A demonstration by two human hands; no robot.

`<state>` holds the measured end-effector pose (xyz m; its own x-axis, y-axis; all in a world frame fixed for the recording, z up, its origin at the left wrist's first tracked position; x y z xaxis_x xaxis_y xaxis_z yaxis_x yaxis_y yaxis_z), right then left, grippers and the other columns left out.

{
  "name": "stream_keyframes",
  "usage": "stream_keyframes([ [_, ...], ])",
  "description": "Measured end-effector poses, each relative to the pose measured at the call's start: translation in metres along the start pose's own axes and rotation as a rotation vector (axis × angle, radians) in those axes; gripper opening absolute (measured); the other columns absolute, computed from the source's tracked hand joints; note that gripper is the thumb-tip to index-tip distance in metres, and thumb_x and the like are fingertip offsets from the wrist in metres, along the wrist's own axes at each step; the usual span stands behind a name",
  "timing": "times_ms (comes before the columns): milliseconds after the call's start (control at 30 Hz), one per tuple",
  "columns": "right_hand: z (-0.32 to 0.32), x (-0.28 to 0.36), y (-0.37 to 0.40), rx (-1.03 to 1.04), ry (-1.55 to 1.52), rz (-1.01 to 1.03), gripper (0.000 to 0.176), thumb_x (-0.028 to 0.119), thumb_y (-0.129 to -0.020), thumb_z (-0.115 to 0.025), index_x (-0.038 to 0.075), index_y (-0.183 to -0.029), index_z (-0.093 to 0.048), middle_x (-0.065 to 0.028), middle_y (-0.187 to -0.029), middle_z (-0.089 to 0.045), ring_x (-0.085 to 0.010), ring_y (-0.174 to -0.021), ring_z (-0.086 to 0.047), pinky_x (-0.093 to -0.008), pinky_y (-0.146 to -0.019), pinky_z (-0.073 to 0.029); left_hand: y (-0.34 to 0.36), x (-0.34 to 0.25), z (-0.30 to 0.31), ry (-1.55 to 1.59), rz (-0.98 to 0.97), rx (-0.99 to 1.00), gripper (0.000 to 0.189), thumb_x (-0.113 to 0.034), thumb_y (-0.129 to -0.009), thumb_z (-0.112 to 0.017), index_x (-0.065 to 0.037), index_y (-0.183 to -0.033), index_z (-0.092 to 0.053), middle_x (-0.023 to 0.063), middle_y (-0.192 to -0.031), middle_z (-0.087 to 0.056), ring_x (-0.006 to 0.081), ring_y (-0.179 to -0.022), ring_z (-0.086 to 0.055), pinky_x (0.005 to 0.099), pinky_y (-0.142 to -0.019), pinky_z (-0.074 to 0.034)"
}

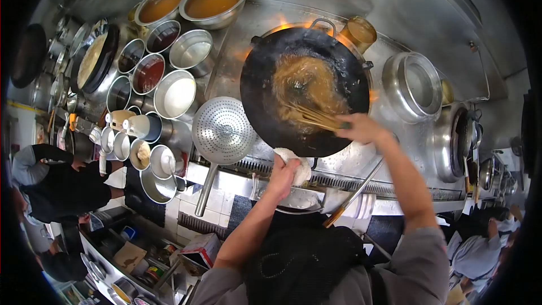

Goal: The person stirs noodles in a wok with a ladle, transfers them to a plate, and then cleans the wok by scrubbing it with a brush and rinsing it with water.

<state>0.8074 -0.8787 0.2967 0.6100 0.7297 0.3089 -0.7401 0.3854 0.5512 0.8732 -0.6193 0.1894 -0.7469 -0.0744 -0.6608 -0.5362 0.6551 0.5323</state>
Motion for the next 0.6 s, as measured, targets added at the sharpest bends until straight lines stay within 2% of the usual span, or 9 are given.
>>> stream_keyframes([
  [100, 0.091, -0.023, 0.020, 0.156, 0.018, -0.304, 0.064, 0.047, -0.079, -0.071, 0.022, -0.136, -0.060, -0.0129, -0.119, -0.069, -0.0261, -0.097, -0.069, -0.0374, -0.076, -0.058, -0.003, 0.002, 0.002, -0.045, 0.015, 0.035, 0.043, -0.001, -0.086, -0.057, -0.005, -0.128, -0.044, 0.0071, -0.114, -0.057, 0.0188, -0.104, -0.058, 0.0337, -0.090, -0.051],
  [167, 0.104, -0.025, -0.022, -0.048, 0.021, -0.298, 0.065, 0.044, -0.078, -0.074, 0.020, -0.137, -0.059, -0.0131, -0.104, -0.073, -0.0233, -0.076, -0.071, -0.0355, -0.062, -0.058, -0.001, -0.002, -0.003, -0.035, -0.008, 0.055, 0.045, -0.004, -0.084, -0.060, -0.002, -0.126, -0.044, 0.0085, -0.113, -0.055, 0.0176, -0.102, -0.056, 0.0308, -0.087, -0.048],
  [200, 0.090, -0.023, -0.056, -0.212, -0.164, -0.169, 0.067, 0.042, -0.078, -0.074, 0.017, -0.138, -0.058, -0.0153, -0.094, -0.074, -0.0251, -0.061, -0.069, -0.0361, -0.063, -0.059, -0.003, -0.001, -0.001, -0.021, -0.015, 0.038, 0.045, -0.004, -0.084, -0.060, -0.002, -0.126, -0.044, 0.0085, -0.113, -0.055, 0.0176, -0.102, -0.056, 0.0308, -0.087, -0.048],
  [233, 0.072, -0.008, -0.081, -0.279, -0.202, -0.130, 0.067, 0.043, -0.080, -0.073, 0.013, -0.138, -0.057, -0.0180, -0.098, -0.073, -0.0258, -0.066, -0.071, -0.0371, -0.065, -0.059, -0.004, 0.001, -0.001, -0.033, 0.005, 0.042, 0.045, -0.005, -0.084, -0.060, -0.001, -0.126, -0.044, 0.0084, -0.111, -0.055, 0.0178, -0.102, -0.056, 0.0310, -0.087, -0.048],
  [333, 0.010, 0.059, -0.089, -0.420, -0.334, -0.031, 0.065, 0.044, -0.085, -0.068, 0.011, -0.140, -0.054, -0.0265, -0.117, -0.066, -0.0392, -0.110, -0.065, -0.0428, -0.099, -0.049, -0.001, -0.002, -0.001, -0.039, 0.011, 0.029, 0.046, -0.005, -0.083, -0.060, -0.001, -0.125, -0.043, 0.0085, -0.111, -0.054, 0.0184, -0.101, -0.056, 0.0321, -0.086, -0.049],
  [367, -0.016, 0.064, -0.091, -0.428, -0.407, -0.016, 0.066, 0.041, -0.087, -0.068, 0.010, -0.142, -0.052, -0.0265, -0.102, -0.070, -0.0354, -0.090, -0.072, -0.0412, -0.086, -0.055, -0.001, 0.000, 0.000, -0.038, 0.025, 0.030, 0.045, -0.005, -0.085, -0.060, -0.001, -0.126, -0.042, 0.0090, -0.112, -0.054, 0.0190, -0.103, -0.056, 0.0324, -0.087, -0.049],
  [433, -0.030, 0.091, -0.054, -0.224, -0.623, -0.004, 0.066, 0.038, -0.091, -0.068, 0.009, -0.146, -0.046, -0.0139, -0.070, -0.066, -0.0173, -0.046, -0.059, -0.0344, -0.048, -0.050, 0.000, 0.000, -0.003, -0.033, 0.038, 0.036, 0.045, -0.006, -0.086, -0.061, -0.001, -0.126, -0.041, 0.0095, -0.113, -0.055, 0.0197, -0.104, -0.056, 0.0328, -0.087, -0.050],
  [533, -0.037, 0.091, -0.002, 0.008, -0.782, -0.023, 0.063, 0.037, -0.093, -0.066, 0.010, -0.147, -0.047, -0.0067, -0.062, -0.058, -0.0145, -0.048, -0.055, -0.0326, -0.047, -0.048, 0.015, -0.008, -0.010, 0.039, 0.084, 0.037, 0.041, -0.011, -0.091, -0.062, -0.003, -0.126, -0.041, 0.0099, -0.114, -0.055, 0.0200, -0.105, -0.057, 0.0316, -0.088, -0.051],
  [600, -0.039, 0.077, 0.032, 0.117, -0.673, 0.005, 0.061, 0.038, -0.093, -0.065, 0.011, -0.145, -0.049, -0.0077, -0.068, -0.060, -0.0125, -0.048, -0.054, -0.0321, -0.049, -0.048, 0.030, -0.021, -0.017, 0.105, 0.088, 0.061, 0.033, -0.014, -0.098, -0.056, -0.013, -0.128, -0.041, 0.0095, -0.116, -0.055, 0.0251, -0.101, -0.063, 0.0455, -0.072, -0.059],
])
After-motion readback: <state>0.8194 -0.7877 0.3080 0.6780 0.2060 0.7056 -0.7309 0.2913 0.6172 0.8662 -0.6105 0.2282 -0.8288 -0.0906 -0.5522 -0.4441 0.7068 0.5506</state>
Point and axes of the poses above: each hand's wrist, its own y-axis away from the middle knuckle, its own z-axis out of the back of the hand, x = y × z, the point moved 6 cm from there along -y, towards the middle knuckle
